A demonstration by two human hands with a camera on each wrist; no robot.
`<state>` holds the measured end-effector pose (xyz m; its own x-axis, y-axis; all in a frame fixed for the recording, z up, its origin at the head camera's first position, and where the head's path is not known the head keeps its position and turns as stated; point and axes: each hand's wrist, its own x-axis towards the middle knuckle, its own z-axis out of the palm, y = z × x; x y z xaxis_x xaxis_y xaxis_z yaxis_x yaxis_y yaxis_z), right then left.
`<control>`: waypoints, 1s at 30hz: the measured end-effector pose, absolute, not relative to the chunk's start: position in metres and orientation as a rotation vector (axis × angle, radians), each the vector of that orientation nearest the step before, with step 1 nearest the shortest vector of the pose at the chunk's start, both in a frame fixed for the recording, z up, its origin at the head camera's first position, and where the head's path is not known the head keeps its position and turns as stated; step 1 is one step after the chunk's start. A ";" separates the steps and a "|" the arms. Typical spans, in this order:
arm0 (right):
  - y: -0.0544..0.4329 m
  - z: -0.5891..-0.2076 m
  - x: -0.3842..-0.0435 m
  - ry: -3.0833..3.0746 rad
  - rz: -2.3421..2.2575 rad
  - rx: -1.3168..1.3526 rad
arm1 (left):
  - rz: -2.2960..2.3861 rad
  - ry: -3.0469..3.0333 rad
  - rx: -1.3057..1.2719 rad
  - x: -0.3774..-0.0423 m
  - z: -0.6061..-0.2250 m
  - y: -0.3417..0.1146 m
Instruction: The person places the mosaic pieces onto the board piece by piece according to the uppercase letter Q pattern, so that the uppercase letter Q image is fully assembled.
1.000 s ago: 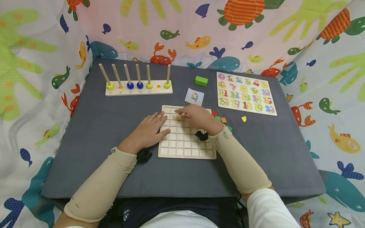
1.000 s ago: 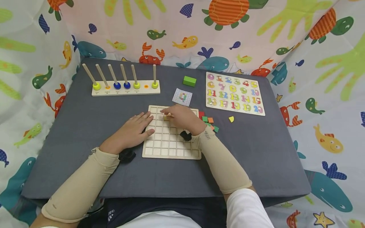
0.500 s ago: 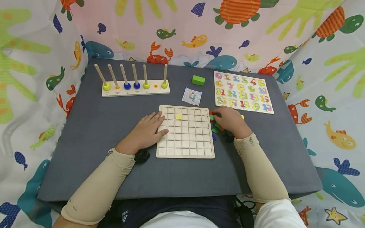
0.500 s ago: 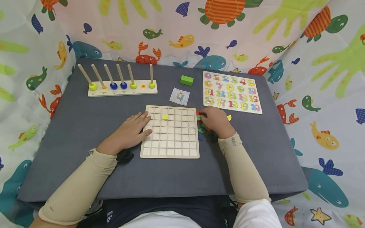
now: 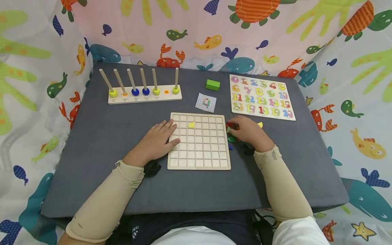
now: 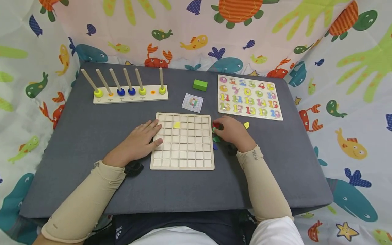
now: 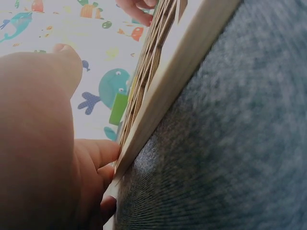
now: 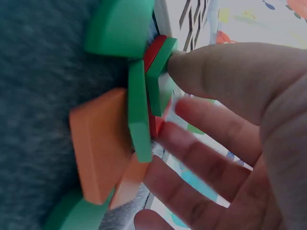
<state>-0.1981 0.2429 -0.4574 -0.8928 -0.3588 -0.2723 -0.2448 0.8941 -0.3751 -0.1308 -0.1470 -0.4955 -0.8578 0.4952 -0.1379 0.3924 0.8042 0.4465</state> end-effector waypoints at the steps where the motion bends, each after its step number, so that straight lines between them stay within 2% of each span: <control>1: 0.243 -0.457 -0.197 2.727 -0.485 -0.448 | 0.599 2.745 0.685 -0.131 -0.495 -0.148; 13: 0.227 -0.442 -0.193 2.827 -0.559 -0.327 | 0.584 2.748 0.687 -0.129 -0.496 -0.153; 22: 0.192 -0.426 -0.199 2.838 -0.589 -0.349 | 0.577 2.739 0.694 -0.130 -0.498 -0.150; 30: 0.146 -0.431 -0.206 2.744 -0.738 -0.444 | 0.554 2.751 0.684 -0.132 -0.499 -0.148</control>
